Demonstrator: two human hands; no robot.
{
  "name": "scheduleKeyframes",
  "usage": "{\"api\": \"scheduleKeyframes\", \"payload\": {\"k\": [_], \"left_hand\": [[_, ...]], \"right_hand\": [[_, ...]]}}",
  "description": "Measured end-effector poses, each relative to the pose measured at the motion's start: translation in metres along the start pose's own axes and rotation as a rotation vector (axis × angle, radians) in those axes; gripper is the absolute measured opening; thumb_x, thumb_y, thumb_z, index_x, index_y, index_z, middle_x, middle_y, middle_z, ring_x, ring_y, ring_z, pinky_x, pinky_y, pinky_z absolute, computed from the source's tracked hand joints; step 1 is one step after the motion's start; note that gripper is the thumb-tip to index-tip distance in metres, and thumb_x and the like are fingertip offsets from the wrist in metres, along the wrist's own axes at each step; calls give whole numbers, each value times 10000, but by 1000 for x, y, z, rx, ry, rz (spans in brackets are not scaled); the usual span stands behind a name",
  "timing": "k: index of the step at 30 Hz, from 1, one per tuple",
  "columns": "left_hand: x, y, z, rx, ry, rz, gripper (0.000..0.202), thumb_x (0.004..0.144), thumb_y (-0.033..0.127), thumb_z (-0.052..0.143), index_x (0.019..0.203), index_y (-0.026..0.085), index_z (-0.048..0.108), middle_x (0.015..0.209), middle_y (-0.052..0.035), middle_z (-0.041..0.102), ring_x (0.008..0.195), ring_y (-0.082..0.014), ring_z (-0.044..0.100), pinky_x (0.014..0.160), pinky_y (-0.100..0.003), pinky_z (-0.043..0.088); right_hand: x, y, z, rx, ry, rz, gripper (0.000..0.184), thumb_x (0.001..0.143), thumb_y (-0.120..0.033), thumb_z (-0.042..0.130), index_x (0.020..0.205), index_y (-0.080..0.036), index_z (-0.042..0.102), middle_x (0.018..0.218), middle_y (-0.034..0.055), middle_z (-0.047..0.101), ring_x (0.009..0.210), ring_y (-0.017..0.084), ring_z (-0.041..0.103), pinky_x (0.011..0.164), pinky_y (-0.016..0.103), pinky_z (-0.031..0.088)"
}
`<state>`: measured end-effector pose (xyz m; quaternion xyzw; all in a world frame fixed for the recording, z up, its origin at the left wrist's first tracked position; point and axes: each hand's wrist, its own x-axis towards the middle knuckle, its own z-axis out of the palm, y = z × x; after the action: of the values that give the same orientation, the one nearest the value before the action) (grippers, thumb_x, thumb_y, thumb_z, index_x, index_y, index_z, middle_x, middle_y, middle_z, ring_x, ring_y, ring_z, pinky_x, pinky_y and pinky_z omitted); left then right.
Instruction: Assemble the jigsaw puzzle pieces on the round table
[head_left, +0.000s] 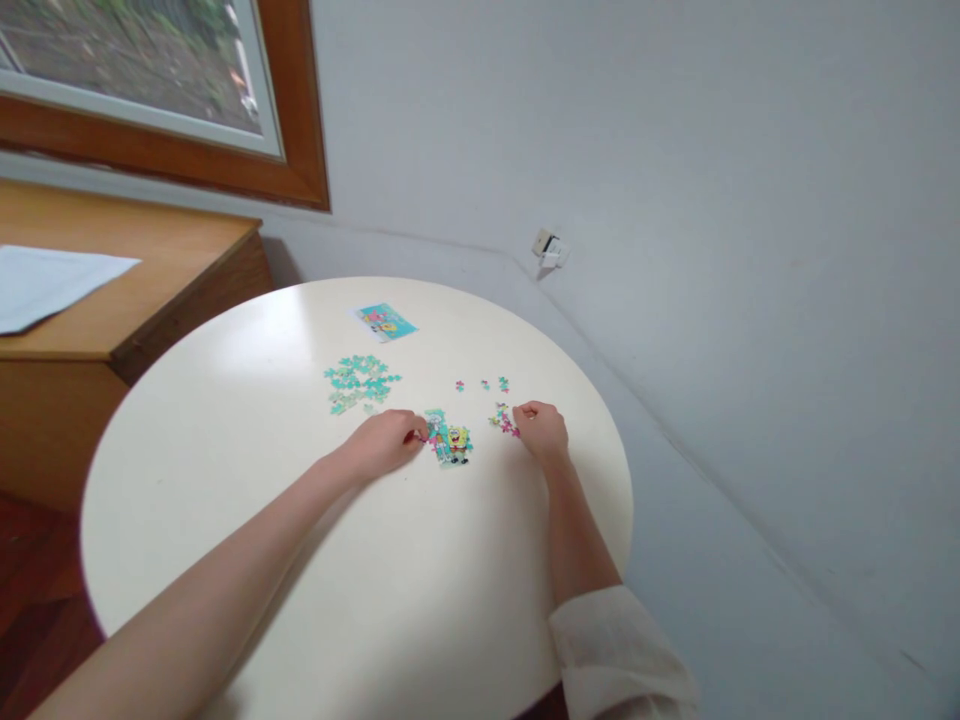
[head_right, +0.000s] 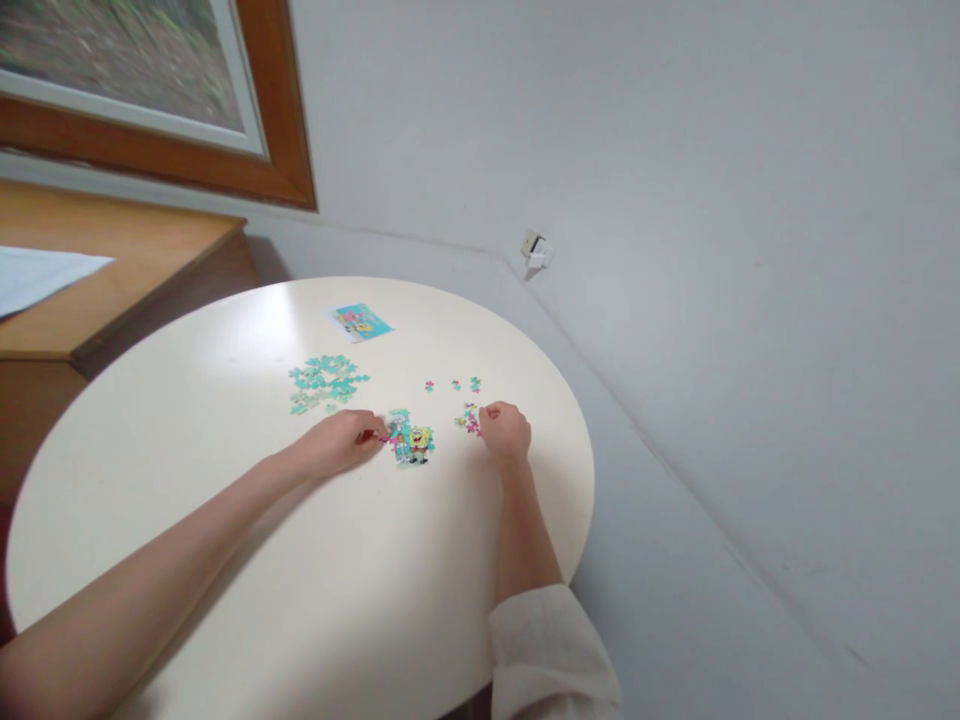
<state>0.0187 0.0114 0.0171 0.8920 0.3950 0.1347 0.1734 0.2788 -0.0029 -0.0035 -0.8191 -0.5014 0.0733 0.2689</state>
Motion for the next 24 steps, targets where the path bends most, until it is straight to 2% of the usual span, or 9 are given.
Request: {"api": "scheduleKeyframes", "payload": {"k": [8,13,18,24], "left_hand": [[0,-1,0,11,-5,7,262,764,187,410,787,192,671,747,-42,661,647,-153,578,578,-225,397],[0,-2,1,6,6,12,265,767,190,405,786,198,669,752,-35,664,652,-149,581,583,-219,403],[0,-2,1,9,-6,10,270,762,152,406,790,194,671,786,-44,673,693,-159,597,607,-226,413],[0,0,0,28,-9,2,259,752,139,420,787,192,671,793,-46,676,710,-160,604,624,-225,428]], "right_hand": [[7,13,3,208,-135,-44,220,628,-397,636,638,-181,679,631,46,680,575,155,596,536,245,413],[8,16,-2,269,-235,-53,310,554,-425,690,703,-153,687,638,40,666,592,152,587,561,252,416],[7,17,-5,227,-239,-147,316,515,-389,722,729,-159,693,692,32,663,651,155,585,611,261,417],[8,19,-1,199,-223,-142,298,515,-379,718,716,-164,673,686,15,651,622,137,563,599,254,402]]}}
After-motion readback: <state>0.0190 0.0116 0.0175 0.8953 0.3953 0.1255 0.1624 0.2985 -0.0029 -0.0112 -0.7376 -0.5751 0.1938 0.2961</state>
